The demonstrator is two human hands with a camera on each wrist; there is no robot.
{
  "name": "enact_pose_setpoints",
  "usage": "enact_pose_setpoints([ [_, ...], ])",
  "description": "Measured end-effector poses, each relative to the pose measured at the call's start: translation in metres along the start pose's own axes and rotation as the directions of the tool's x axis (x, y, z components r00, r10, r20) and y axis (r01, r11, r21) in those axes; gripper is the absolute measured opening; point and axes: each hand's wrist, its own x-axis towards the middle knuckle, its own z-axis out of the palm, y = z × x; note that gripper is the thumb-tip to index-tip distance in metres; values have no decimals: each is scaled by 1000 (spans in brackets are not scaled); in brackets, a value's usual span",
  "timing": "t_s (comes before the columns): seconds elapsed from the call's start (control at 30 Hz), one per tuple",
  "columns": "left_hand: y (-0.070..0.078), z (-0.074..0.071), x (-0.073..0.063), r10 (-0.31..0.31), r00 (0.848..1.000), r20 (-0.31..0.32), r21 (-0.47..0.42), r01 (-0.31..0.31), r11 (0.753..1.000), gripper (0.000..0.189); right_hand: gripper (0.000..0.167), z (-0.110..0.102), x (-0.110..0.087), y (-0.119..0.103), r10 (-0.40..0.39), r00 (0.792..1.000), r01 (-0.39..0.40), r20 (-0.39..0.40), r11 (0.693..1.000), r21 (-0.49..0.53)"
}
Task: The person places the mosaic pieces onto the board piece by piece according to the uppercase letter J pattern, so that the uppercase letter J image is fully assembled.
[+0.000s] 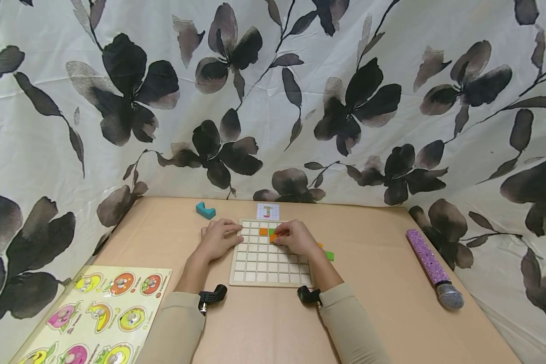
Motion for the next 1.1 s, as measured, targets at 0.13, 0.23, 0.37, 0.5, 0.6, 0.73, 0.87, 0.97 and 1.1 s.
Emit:
enact_pose_setpoints([
  [0.13,-1,0,1,-2,1000,3,-3,2,1000,41,17,1,0,-1,0,1000,0,-9,1000,-3],
  [0.23,-2,0,1,-6,1000,6,-3,6,1000,41,17,1,-1,-2,2,1000,-2,-15,1000,-10],
  [0.37,-2,-1,1,-5,1000,6,0,5,1000,41,16,1,-1,-1,-3,1000,3,-14,1000,-18],
  [0.5,-1,0,1,-3,1000,5,-4,3,1000,41,16,1,-1,0,-9,1000,9,-8,1000,-17],
  [0.6,-1,0,1,-6,1000,6,-4,6,1000,41,17,1,-1,1,-5,1000,5,-1,1000,-24],
  [0.73,-1,0,1,-10,1000,7,-6,10,1000,41,17,2,0,2,-2,1000,2,5,999,-34],
  [0.87,-1,0,1,-8,1000,6,-6,8,1000,41,16,2,0,4,-6,1000,6,10,999,-47],
  [0.97,-1,1,1,-8,1000,5,-8,8,1000,41,15,2,0,4,-7,1000,8,17,998,-56],
  [1.1,-1,2,0,-8,1000,2,-15,8,1000,41,15,2,0,4,-10,1000,12,21,998,-65],
])
